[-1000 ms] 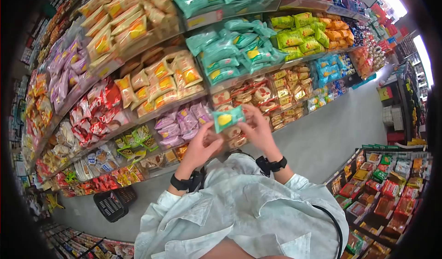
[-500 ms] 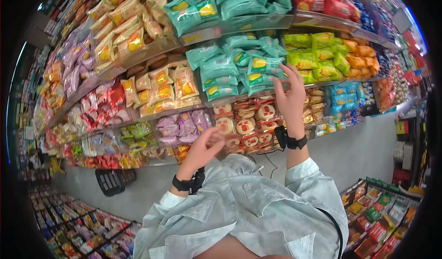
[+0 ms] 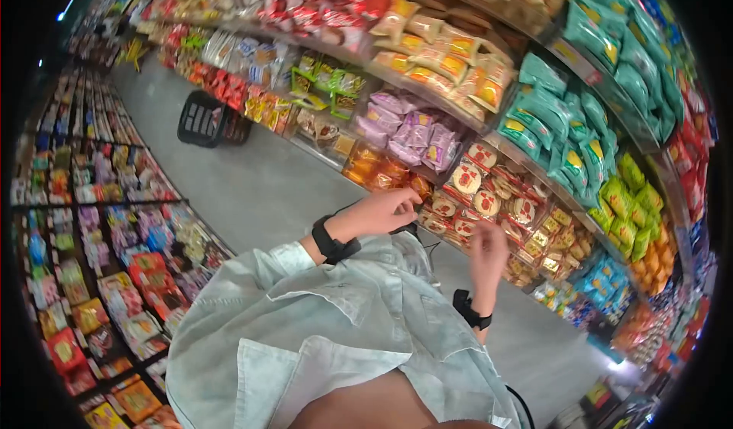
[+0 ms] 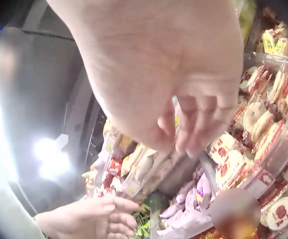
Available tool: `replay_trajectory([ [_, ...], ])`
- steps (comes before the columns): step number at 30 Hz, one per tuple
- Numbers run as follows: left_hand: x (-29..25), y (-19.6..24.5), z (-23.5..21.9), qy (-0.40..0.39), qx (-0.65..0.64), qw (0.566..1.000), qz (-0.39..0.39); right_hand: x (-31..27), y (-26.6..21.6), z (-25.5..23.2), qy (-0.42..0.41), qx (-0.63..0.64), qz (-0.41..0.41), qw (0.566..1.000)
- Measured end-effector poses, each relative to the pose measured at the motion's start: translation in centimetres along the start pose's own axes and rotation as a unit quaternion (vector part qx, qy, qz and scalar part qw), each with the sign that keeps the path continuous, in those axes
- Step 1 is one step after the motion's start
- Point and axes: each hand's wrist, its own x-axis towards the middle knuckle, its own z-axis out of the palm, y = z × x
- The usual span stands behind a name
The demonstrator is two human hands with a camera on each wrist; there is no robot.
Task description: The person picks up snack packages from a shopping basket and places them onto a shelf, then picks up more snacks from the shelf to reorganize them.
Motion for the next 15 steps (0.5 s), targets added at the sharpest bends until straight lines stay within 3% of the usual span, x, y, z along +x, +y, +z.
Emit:
replay_trajectory([
  [3, -3.5, -0.1, -1.2, 0.010, 0.042, 0.998, 0.034, -3.2, -1.1, 3.3, -0.232, -0.081, 0.019, 0.969],
  [5, -7.0, -2.0, -2.4, 0.024, 0.055, 0.998, 0.030, -5.3, -1.3, 6.0, -0.363, -0.191, 0.036, 0.911],
  [11, -20.5, -13.8, -6.7, 0.128, 0.180, 0.975, 0.003, -9.7, -7.6, 16.7, -0.358, -0.171, -0.067, 0.915],
  [15, -33.4, -21.1, -7.6, 0.213, 0.159, 0.959, -0.098, -10.8, -13.6, 24.0, -0.426, -0.154, -0.082, 0.888],
])
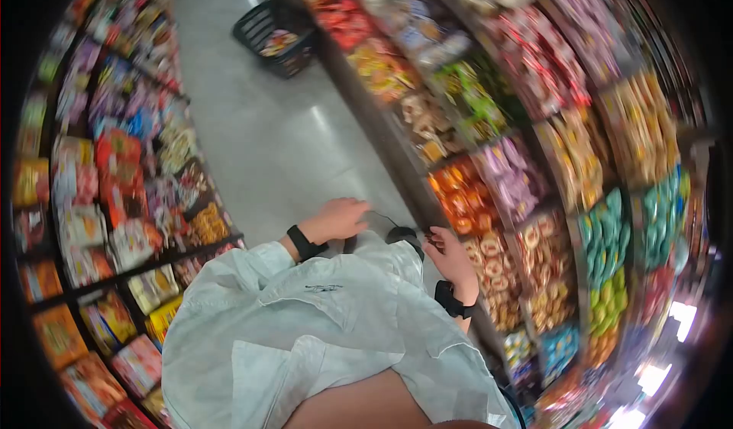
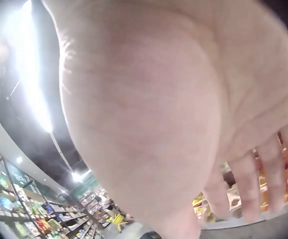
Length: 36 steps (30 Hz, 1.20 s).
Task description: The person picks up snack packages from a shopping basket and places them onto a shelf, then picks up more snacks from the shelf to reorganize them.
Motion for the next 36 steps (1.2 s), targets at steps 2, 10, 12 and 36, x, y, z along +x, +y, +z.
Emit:
replay_trajectory([
  [2, -5.6, -4.3, -1.8, 0.026, 0.002, 0.997, -0.073, 2.9, -4.3, 1.8, -0.018, 0.015, -0.017, 1.000],
  [10, -20.5, -13.1, -1.0, 0.139, -0.087, 0.939, -0.301, 18.5, 2.9, 14.9, -0.129, 0.241, 0.125, 0.954],
  [12, -21.5, -14.0, 0.7, 0.186, -0.134, 0.921, -0.317, 20.0, 9.7, 17.9, -0.139, 0.197, 0.220, 0.945],
  [36, -28.1, -42.1, -24.5, 0.264, -0.231, 0.782, -0.515, 59.4, -49.2, 46.1, -0.281, 0.152, -0.104, 0.942],
])
